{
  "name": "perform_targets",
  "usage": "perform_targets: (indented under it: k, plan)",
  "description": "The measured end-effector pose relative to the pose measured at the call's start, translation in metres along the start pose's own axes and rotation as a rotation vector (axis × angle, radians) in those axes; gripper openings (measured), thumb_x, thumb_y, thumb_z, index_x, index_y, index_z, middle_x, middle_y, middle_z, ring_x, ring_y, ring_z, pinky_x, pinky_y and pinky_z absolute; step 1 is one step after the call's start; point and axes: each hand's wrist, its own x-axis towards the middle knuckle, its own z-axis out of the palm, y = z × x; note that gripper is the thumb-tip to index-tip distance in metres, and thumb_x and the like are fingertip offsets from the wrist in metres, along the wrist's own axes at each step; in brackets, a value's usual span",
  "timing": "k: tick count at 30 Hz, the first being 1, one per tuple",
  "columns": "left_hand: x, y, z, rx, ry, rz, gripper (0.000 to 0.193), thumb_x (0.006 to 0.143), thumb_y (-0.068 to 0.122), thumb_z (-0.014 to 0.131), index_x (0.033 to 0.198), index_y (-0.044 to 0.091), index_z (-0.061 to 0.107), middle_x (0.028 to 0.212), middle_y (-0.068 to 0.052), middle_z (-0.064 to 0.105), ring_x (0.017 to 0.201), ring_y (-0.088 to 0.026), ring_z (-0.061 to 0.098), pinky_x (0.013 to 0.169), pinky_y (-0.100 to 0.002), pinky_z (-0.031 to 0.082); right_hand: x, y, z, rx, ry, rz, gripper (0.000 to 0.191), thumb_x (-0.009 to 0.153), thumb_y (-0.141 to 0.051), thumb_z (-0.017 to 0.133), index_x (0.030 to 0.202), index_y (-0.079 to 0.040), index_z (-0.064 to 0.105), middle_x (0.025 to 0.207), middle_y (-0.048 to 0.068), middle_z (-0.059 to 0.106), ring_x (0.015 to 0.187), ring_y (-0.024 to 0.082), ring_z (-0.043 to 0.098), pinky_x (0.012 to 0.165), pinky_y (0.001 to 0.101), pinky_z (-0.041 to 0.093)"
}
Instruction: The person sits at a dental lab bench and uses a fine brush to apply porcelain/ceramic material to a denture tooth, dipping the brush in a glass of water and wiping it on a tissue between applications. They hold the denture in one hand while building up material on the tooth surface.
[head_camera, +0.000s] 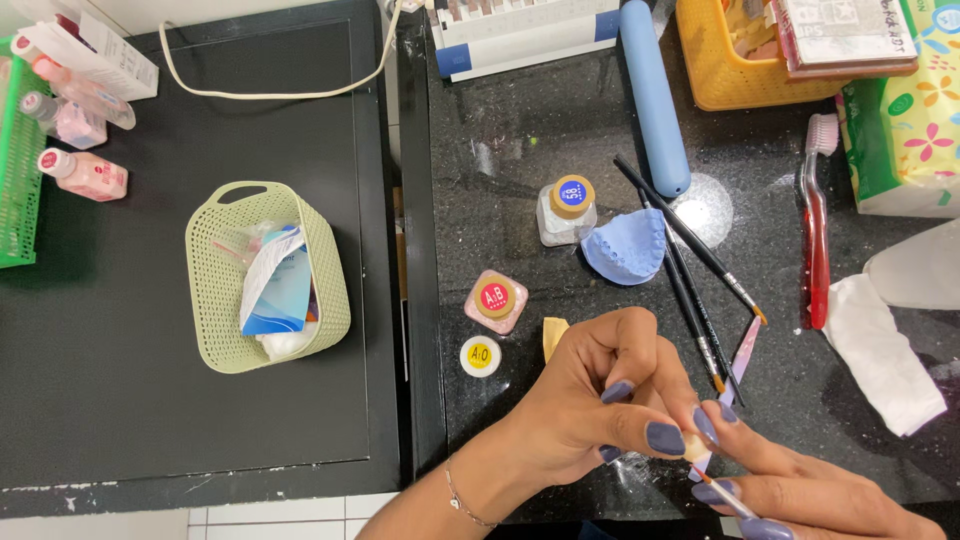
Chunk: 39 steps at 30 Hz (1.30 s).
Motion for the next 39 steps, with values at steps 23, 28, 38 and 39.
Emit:
perform_targets:
  k: [23,28,38,39]
  plan:
    - [-0.002,-0.001,-0.002,-0.017,0.010,-0.007,0.050,0.090,-0.006,0.087,0.079,0.009,0.040,0.095,-0.016,0.073,0.091,-0.019,0.073,0.080,-0.025,0.057,-0.017,0.005,0.001,-0.020,0.092,0.059,0.011,0.098,-0.012,0.067,0.098,-0.002,0.071,0.116,0.021,0.076,0.127,0.043,0.072,0.111,0.0567,0.050]
    - [-0.002,-0.001,-0.003,0.015,-0.001,-0.004,0.050,0.091,-0.006,0.086,0.079,0.009,0.040,0.097,-0.017,0.073,0.091,-0.019,0.073,0.076,-0.023,0.055,-0.013,0.009,0.000,-0.079,-0.008,0.099,0.024,0.094,-0.011,0.066,0.108,0.009,0.068,0.114,0.022,0.073,0.126,0.047,0.067,0.109,0.0573,0.052]
    - [-0.001,-0.001,-0.001,-0.009,-0.012,0.004,0.050,0.091,-0.004,0.087,0.079,0.009,0.040,0.096,-0.017,0.073,0.093,-0.020,0.074,0.083,-0.027,0.059,-0.002,-0.004,0.000,-0.113,-0.050,0.100,0.018,0.094,-0.012,0.066,0.098,0.004,0.071,0.108,0.019,0.075,0.124,0.044,0.072,0.112,0.0596,0.050]
    - [-0.001,0.000,-0.001,-0.012,-0.013,0.003,0.050,0.091,-0.004,0.087,0.079,0.009,0.041,0.095,-0.016,0.073,0.092,-0.020,0.074,0.084,-0.027,0.059,-0.003,-0.005,0.003,-0.097,0.014,0.104,0.016,0.095,-0.012,0.067,0.098,0.003,0.070,0.108,0.018,0.074,0.124,0.043,0.073,0.111,0.0580,0.050]
